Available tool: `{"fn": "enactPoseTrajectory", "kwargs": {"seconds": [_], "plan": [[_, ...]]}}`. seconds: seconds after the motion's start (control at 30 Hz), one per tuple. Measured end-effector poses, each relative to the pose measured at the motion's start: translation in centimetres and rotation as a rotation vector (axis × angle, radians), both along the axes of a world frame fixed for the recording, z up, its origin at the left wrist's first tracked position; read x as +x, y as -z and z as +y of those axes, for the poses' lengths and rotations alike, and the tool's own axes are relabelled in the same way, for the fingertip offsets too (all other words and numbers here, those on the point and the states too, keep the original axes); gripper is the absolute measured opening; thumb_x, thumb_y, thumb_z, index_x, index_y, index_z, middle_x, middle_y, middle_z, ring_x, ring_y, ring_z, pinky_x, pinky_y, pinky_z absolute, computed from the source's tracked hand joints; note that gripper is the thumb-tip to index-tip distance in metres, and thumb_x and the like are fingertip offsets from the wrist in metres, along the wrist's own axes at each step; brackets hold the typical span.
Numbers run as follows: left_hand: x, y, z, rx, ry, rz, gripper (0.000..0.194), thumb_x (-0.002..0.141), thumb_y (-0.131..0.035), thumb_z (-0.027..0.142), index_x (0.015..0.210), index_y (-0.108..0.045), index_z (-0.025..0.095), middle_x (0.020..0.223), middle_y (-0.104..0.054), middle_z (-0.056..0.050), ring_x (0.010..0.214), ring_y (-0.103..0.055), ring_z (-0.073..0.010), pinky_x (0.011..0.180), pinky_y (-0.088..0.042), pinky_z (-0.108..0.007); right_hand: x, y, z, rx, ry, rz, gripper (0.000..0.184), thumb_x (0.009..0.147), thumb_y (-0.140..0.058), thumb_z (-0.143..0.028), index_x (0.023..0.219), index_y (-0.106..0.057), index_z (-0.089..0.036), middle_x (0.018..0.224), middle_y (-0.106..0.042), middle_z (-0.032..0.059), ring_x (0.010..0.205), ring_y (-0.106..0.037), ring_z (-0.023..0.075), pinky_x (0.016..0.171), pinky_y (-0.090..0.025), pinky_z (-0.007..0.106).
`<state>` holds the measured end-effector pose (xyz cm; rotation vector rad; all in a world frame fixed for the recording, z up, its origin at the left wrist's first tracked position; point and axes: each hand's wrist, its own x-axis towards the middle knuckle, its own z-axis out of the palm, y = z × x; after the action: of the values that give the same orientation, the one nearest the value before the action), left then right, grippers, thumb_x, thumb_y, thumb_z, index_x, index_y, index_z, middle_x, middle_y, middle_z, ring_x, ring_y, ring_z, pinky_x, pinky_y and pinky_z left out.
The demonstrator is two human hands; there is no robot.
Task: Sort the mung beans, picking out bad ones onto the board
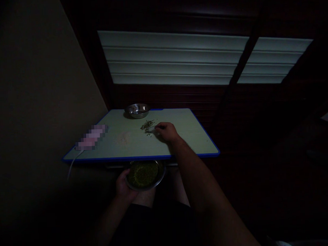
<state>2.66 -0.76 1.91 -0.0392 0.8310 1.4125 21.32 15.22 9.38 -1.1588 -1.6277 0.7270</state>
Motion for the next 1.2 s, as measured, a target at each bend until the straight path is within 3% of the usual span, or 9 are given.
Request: {"fn": "enactPoseTrajectory", "kwargs": {"seconds": [0.5, 1.2], "plan": [[-0.07, 0.25, 0.0, 0.004, -0.004, 0.017, 0.025, 0.074, -0.054, 0.019, 0.093, -0.07, 0.012, 0.081, -0.074, -0.011, 0.08, -0.07, -0.0271, 0.088, -0.051, -0.046, 0.05, -0.05, 0.01, 0.012, -0.019, -0.055, 0.012, 0.069, -0.065, -0.025, 0.074, -0.073, -0.017, 0.071, -0.071, 0.0024, 0.067, -0.062, 0.0145, 0.071, -0.048, 0.029], [-0.05, 0.06, 0.02, 0.007, 0.011, 0.018, 0.02, 0.075, -0.054, 0.018, 0.086, -0.07, 0.012, 0.079, -0.075, -0.01, 0.076, -0.07, -0.0255, 0.08, -0.054, -0.042, -0.1, -0.16, -0.2, -0.023, -0.133, -0.009, 0.016, 0.069, -0.069, -0.026, 0.079, -0.076, -0.016, 0.08, -0.074, 0.0071, 0.076, -0.066, 0.0175, 0.077, -0.051, 0.032]]}}
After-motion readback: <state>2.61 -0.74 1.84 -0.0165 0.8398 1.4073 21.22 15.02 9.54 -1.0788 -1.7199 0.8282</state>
